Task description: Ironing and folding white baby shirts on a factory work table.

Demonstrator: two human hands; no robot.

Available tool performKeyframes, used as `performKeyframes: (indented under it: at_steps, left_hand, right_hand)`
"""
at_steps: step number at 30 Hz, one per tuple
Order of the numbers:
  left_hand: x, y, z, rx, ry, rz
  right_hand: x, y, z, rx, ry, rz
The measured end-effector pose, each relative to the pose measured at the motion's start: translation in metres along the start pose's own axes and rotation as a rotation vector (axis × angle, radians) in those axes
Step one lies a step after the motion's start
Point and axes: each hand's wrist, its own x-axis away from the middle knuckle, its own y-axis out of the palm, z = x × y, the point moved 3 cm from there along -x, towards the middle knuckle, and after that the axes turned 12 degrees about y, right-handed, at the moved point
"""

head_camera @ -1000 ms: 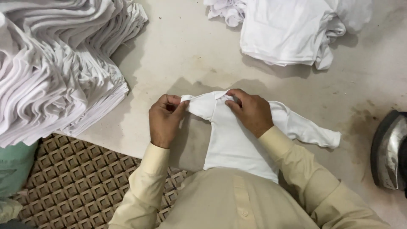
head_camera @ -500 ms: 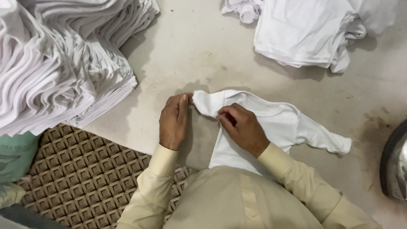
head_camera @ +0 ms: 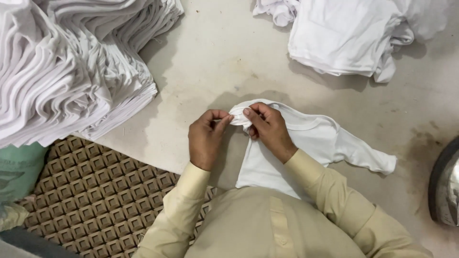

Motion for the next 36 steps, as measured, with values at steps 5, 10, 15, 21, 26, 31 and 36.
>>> performKeyframes:
  at_steps: [5,10,15,21,26,31,36]
  left_hand:
    - [-0.003,-0.001,-0.02,0.278,0.008,0.147]
    - [-0.002,-0.001,-0.006,0.494,-0.089,0.089]
    - [0.003,0.019,0.002,0.42,-0.121,0.009]
    - [-0.002,0.026,-0.003,0.533,-0.117,-0.001]
    - [-0.011,0.035,-0.037,0.771,-0.251,0.029]
    - [-0.027,0.048,-0.06,0.776,-0.259,-0.127]
    - [-0.026,0.048,-0.038,0.641,-0.104,-0.21]
  right_hand:
    - [0.005,-0.004,0.001,-0.127,0.062,-0.018]
    - [0.005,-0.019,0.005,-0.273,0.082,-0.041]
    - [0.004,-0.014,0.009,-0.194,0.042,-0.047]
    - [0.006,-0.01,-0.001,-0.089,0.002,-0.085]
    - [0.005,-0.007,0.004,0.021,-0.062,-0.102]
    - [0.005,-0.011,0.009,-0.143,0.022,-0.185]
    - [0.001,-0.022,0.023,-0.508,0.128,-0.336]
